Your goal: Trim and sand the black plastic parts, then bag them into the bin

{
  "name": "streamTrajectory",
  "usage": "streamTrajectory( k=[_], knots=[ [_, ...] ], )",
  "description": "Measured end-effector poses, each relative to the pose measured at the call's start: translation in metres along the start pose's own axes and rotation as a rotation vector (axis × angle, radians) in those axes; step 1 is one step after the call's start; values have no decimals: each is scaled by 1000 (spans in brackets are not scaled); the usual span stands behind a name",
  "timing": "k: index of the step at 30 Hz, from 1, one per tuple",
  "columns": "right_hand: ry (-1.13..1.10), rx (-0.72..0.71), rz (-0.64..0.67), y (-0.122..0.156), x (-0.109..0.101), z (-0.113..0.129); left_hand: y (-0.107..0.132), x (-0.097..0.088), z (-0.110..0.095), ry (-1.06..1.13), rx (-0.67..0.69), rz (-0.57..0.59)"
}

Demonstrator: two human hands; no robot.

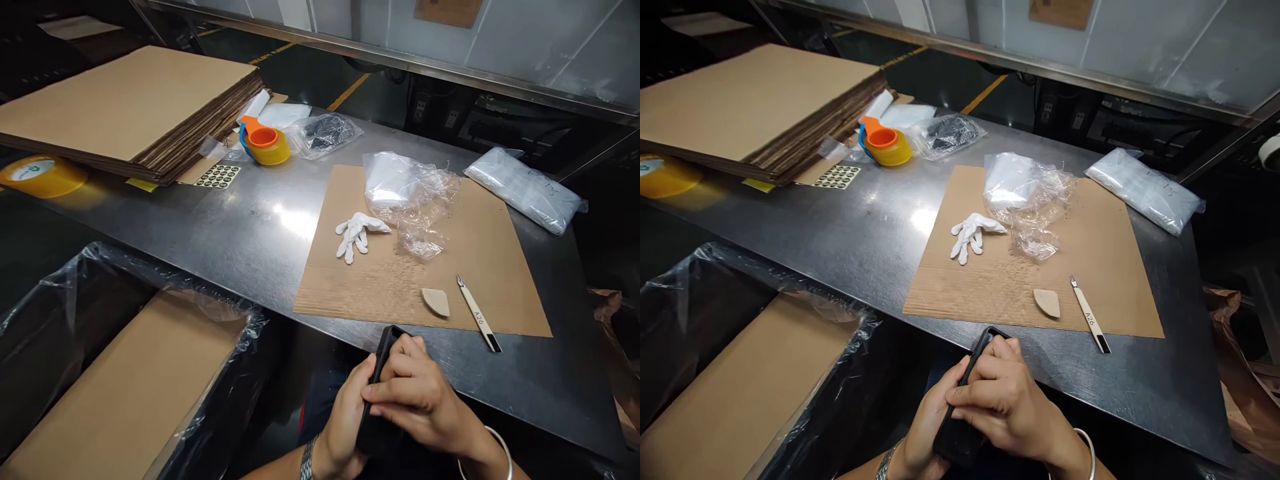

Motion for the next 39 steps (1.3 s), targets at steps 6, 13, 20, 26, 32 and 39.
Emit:
streamTrajectory(
  k=[6,13,20,26,32,39],
  knots=[
    [32,141,-117,3,-13,-21,2,-9,3,-176,-58,26],
    [-241,347,-122,3,-19,-50,3,-7,5,-182,-136,97],
    [-244,328,-24,1,-21,-47,0,-15,10,-123,-218,61],
    [-376,494,-134,5,-16,-58,2,-14,9,-133,-188,82],
    [-369,697,-147,22,-1,-61,2,-10,4,-128,-41,71],
    [-561,758,-158,36,23,-33,6,-12,-4,-322,184,39]
  ],
)
Point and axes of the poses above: each hand's wrist, its own y-axis away from the middle knuckle, its own x-axis out of the palm, z = x × y, the point moved 4 cm from there along -y, towards the middle knuckle, and after that the axes turned 10 degrees about y, right-handed, at the moved point
